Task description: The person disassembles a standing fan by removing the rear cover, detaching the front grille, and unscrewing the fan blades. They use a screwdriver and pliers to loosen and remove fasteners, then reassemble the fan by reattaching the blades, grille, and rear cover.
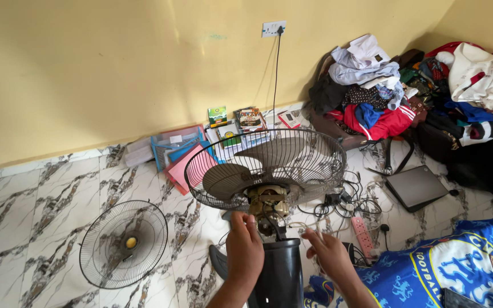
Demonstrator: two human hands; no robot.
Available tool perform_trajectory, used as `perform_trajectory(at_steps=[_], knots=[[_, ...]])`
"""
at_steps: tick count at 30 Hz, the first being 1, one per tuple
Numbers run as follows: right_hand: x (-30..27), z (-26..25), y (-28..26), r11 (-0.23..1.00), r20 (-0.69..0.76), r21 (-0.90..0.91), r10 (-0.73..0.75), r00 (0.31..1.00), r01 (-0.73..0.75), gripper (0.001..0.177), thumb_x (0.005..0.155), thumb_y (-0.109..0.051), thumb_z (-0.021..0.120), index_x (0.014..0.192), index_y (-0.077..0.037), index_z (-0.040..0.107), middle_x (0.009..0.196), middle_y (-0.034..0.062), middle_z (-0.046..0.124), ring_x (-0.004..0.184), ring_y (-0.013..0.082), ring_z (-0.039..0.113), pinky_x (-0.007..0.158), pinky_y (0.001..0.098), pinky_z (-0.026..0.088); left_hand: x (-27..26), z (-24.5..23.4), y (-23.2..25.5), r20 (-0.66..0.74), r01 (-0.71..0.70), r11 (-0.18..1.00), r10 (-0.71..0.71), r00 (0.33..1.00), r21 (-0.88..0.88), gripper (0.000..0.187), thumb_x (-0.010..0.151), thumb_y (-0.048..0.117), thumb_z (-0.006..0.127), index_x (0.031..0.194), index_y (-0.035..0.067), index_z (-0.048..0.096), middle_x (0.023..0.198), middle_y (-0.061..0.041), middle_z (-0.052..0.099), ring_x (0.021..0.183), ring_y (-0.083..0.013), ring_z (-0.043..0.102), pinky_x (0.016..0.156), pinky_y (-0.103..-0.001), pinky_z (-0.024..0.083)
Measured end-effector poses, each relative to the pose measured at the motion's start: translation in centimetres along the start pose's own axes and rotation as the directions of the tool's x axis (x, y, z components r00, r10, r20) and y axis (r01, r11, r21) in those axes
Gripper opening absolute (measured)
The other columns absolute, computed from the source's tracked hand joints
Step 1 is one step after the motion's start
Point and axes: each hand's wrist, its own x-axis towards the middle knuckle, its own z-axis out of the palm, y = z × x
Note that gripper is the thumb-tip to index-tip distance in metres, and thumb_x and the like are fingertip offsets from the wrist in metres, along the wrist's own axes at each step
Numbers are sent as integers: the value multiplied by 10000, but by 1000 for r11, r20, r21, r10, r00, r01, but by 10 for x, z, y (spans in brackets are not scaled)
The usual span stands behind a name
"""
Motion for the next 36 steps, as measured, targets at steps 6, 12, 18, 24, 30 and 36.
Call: perform_trajectory(at_steps=[6, 12, 18, 24, 30, 36], knots=[[-14, 51, 114, 989, -139, 131, -47, 989, 66, 609, 874, -398, 749, 1378, -70, 654, 894, 113, 842, 888, 295, 818, 886, 473, 605, 43, 18, -6, 10, 44, 999, -44, 999, 23, 226, 1072, 261, 436, 1049, 39, 466, 752, -186, 667, 626, -364, 685, 533, -472, 482], [17, 98, 141, 720, -147, 237, -637, 757, 652, 1004, 764, -221, 907, 1539, 31, 320, 1464, 269, 512, 1382, 389, 476, 1115, 493, 428, 72, 38, -14, -66, -41, 998, 45, 997, 50, 256, 1075, 277, 450, 1032, 29, 498, 815, -202, 667, 708, -394, 674, 595, -495, 503], [-48, 91, 49, 968, -101, -165, -206, 973, 188, 1394, 530, -618, 952, 1579, -60, 224, 1354, 258, 627, 1238, 349, 658, 1053, 421, 529, 86, 43, -18, -13, 15, 999, -14, 1000, 37, 255, 1073, 275, 410, 1066, 29, 479, 844, -187, 653, 712, -366, 694, 589, -484, 515], [-92, 69, -36, 950, -207, -303, -140, 968, 73, 1234, 561, -728, 835, 1550, -137, 394, 1203, 218, 713, 1080, 352, 742, 906, 431, 608, 90, 39, -28, -131, -65, 997, 61, 989, -28, 237, 1088, 240, 451, 1018, 14, 473, 819, -189, 621, 738, -408, 638, 647, -514, 469], [-113, 58, -69, 956, -255, -271, -179, 950, 108, 1081, 621, -678, 830, 1479, -106, 504, 1193, 232, 723, 1048, 381, 735, 865, 458, 591, 74, 33, -53, -344, -275, 954, 300, 890, 122, 177, 1057, 158, 525, 957, 13, 506, 961, -203, 545, 889, -410, 537, 802, -510, 429], [-115, 56, -83, 953, -291, -269, -220, 931, 141, 1056, 670, -691, 813, 1459, -52, 520, 1127, 268, 729, 996, 382, 747, 841, 464, 590, 37, 26, -51, -262, -3, 1000, -3, 965, -21, 188, 1065, 193, 498, 1026, 10, 519, 1070, -212, 517, 882, -362, 573, 781, -469, 483]])
